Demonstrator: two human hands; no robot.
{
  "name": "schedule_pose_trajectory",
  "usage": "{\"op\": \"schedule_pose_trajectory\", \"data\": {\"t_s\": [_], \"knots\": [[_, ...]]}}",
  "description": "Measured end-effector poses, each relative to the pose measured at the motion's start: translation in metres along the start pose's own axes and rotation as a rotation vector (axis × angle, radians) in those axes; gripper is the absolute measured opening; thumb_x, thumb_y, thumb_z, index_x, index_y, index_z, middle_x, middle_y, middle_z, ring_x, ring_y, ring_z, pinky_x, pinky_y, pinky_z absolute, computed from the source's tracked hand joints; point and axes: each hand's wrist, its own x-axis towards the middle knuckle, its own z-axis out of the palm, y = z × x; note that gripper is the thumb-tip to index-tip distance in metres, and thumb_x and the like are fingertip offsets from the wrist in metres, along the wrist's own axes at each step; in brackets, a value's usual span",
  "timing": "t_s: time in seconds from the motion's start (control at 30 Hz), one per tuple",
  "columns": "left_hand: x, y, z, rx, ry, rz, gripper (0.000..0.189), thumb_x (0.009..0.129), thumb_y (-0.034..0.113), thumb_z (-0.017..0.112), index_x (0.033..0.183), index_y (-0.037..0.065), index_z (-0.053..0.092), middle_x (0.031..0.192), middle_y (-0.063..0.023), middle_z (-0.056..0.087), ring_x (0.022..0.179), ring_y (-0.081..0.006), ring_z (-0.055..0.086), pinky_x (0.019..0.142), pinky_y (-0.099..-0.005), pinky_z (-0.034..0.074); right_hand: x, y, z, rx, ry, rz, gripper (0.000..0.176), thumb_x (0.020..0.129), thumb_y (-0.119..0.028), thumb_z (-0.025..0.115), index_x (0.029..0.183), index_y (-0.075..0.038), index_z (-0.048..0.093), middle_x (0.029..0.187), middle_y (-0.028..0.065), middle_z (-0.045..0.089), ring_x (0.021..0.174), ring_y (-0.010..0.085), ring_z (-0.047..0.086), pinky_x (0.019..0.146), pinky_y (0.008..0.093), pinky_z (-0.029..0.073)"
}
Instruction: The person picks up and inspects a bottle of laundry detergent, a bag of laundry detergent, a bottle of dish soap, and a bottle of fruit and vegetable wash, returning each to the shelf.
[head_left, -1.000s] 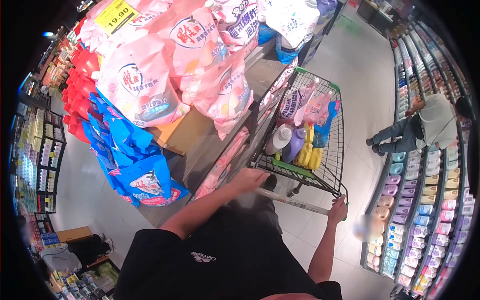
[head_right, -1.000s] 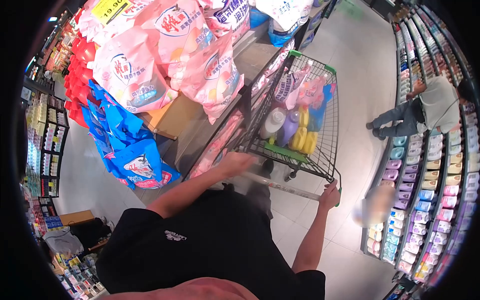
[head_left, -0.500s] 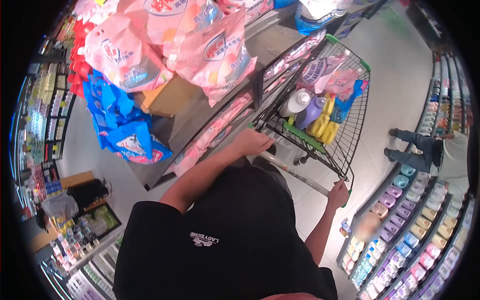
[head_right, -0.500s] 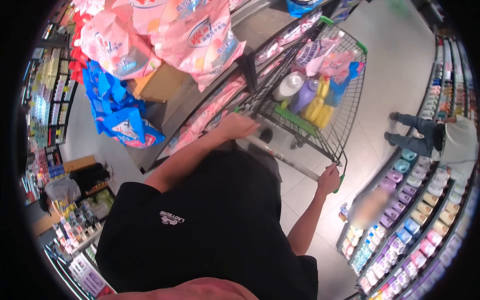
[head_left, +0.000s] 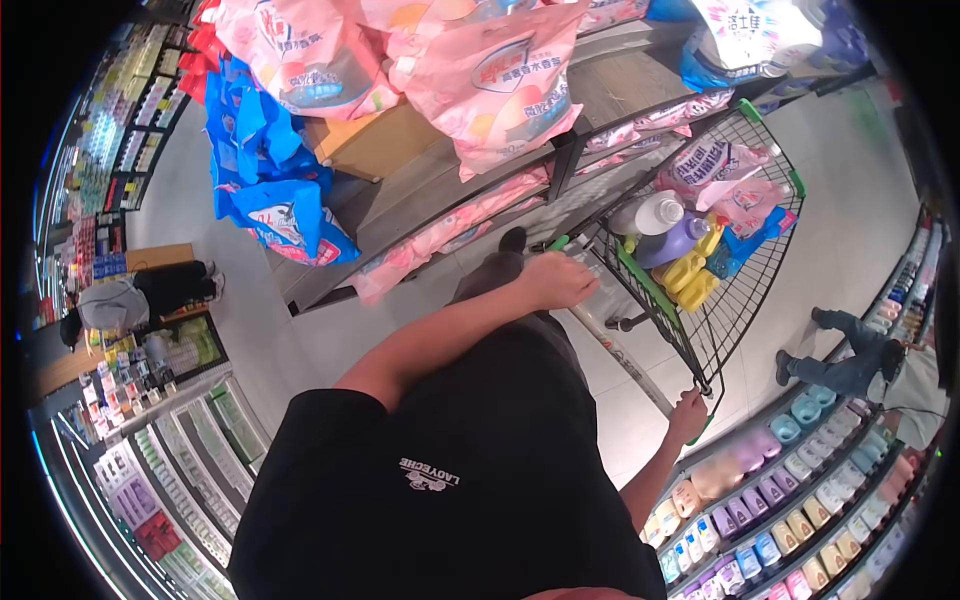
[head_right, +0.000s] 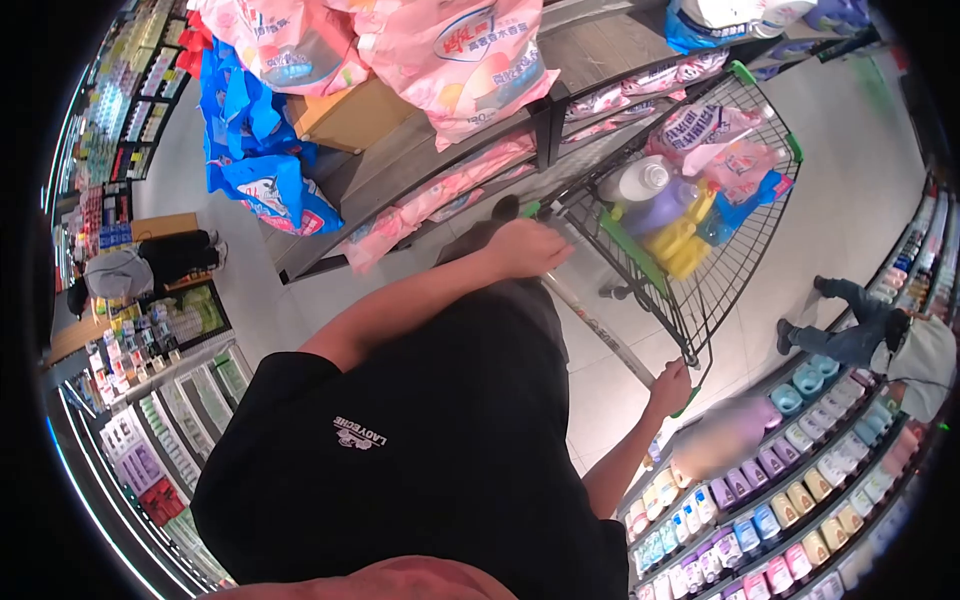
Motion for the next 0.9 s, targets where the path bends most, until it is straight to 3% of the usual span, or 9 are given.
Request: {"op": "schedule_pose_trajectory", "data": {"t_s": [0.1,0.23,0.33,0.43,0.53,0.67,0.73,0.77,0.9], "knots": [[0.006,0.001,-0.005,-0.034,-0.055,-0.059,0.034,0.097,0.030,0.064,0.069,0.011,0.063,0.067,-0.0077,0.062,0.063,-0.0307,0.065,0.057,-0.0438,0.051,-0.005,-0.023,-0.014,0.144,0.085,-0.015,0.052,0.107,-0.040,0.048,0.097,0.001,0.078,0.088,0.0152,0.078,0.081,0.0281,0.076,0.072,0.0406,0.057],[0.015,0.007,-0.013,-0.106,-0.179,-0.096,0.033,0.099,0.031,0.061,0.074,0.010,0.066,0.072,-0.0083,0.065,0.068,-0.0327,0.067,0.061,-0.0453,0.053,-0.017,-0.064,-0.016,0.381,0.394,-0.311,0.032,0.107,-0.021,0.057,0.095,0.003,0.074,0.084,0.0142,0.077,0.072,0.0226,0.074,0.062,0.0334,0.058],[0.019,0.007,-0.015,-0.151,-0.246,-0.113,0.030,0.099,0.030,0.060,0.082,0.008,0.069,0.082,-0.0094,0.069,0.078,-0.0327,0.069,0.067,-0.0454,0.055,-0.044,-0.132,-0.028,0.551,0.103,-0.351,0.031,0.108,-0.023,0.057,0.094,-0.001,0.074,0.089,0.0099,0.077,0.079,0.0204,0.074,0.065,0.0364,0.057],[0.022,0.011,-0.028,-0.351,-0.201,-0.152,0.019,0.097,0.024,0.063,0.092,0.007,0.072,0.095,-0.0093,0.071,0.086,-0.0306,0.070,0.074,-0.0421,0.057,-0.061,-0.185,-0.008,0.356,-0.080,-0.587,0.029,0.104,-0.030,0.059,0.094,-0.006,0.072,0.089,0.0216,0.069,0.080,0.0417,0.067,0.071,0.0475,0.053],[0.030,-0.009,-0.039,-0.804,-0.149,-0.173,0.016,0.093,0.008,0.074,0.108,0.003,0.076,0.120,-0.0105,0.071,0.107,-0.0240,0.070,0.091,-0.0339,0.055,-0.074,-0.220,0.013,0.222,-0.320,-0.665,0.047,0.107,-0.043,0.048,0.094,-0.005,0.073,0.090,0.0229,0.071,0.087,0.0447,0.069,0.077,0.0535,0.052],[0.047,-0.028,-0.110,-0.653,0.138,-0.151,0.011,0.090,0.008,0.078,0.100,0.004,0.079,0.121,-0.0110,0.071,0.100,-0.0189,0.069,0.081,-0.0296,0.054,-0.078,-0.234,0.023,0.097,-0.384,-0.622,0.052,0.107,-0.045,0.045,0.094,-0.003,0.072,0.093,0.0236,0.072,0.089,0.0452,0.068,0.079,0.0543,0.052],[0.048,-0.044,-0.141,-0.739,0.255,-0.389,0.010,0.088,0.007,0.079,0.098,0.005,0.080,0.120,-0.0089,0.072,0.096,-0.0143,0.069,0.077,-0.0284,0.054,-0.079,-0.233,0.018,0.178,-0.391,-0.654,0.054,0.107,-0.046,0.044,0.092,-0.002,0.071,0.092,0.0252,0.071,0.090,0.0468,0.068,0.081,0.0556,0.052],[0.044,-0.062,-0.151,-0.656,0.390,-0.344,0.007,0.090,0.005,0.076,0.095,0.006,0.081,0.119,-0.0088,0.072,0.093,-0.0118,0.069,0.073,-0.0267,0.054,-0.078,-0.231,0.020,0.168,-0.382,-0.672,0.054,0.107,-0.046,0.045,0.091,-0.001,0.071,0.092,0.0255,0.071,0.090,0.0472,0.067,0.080,0.0559,0.052],[0.043,-0.104,-0.230,-0.417,0.658,-0.527,0.019,0.100,0.016,0.068,0.111,0.001,0.073,0.109,-0.0078,0.072,0.094,-0.0170,0.065,0.084,-0.0298,0.052,-0.079,-0.238,0.007,0.117,-0.448,-0.643,0.052,0.107,-0.045,0.047,0.099,0.000,0.073,0.097,0.0252,0.072,0.091,0.0467,0.068,0.082,0.0535,0.053]]}}
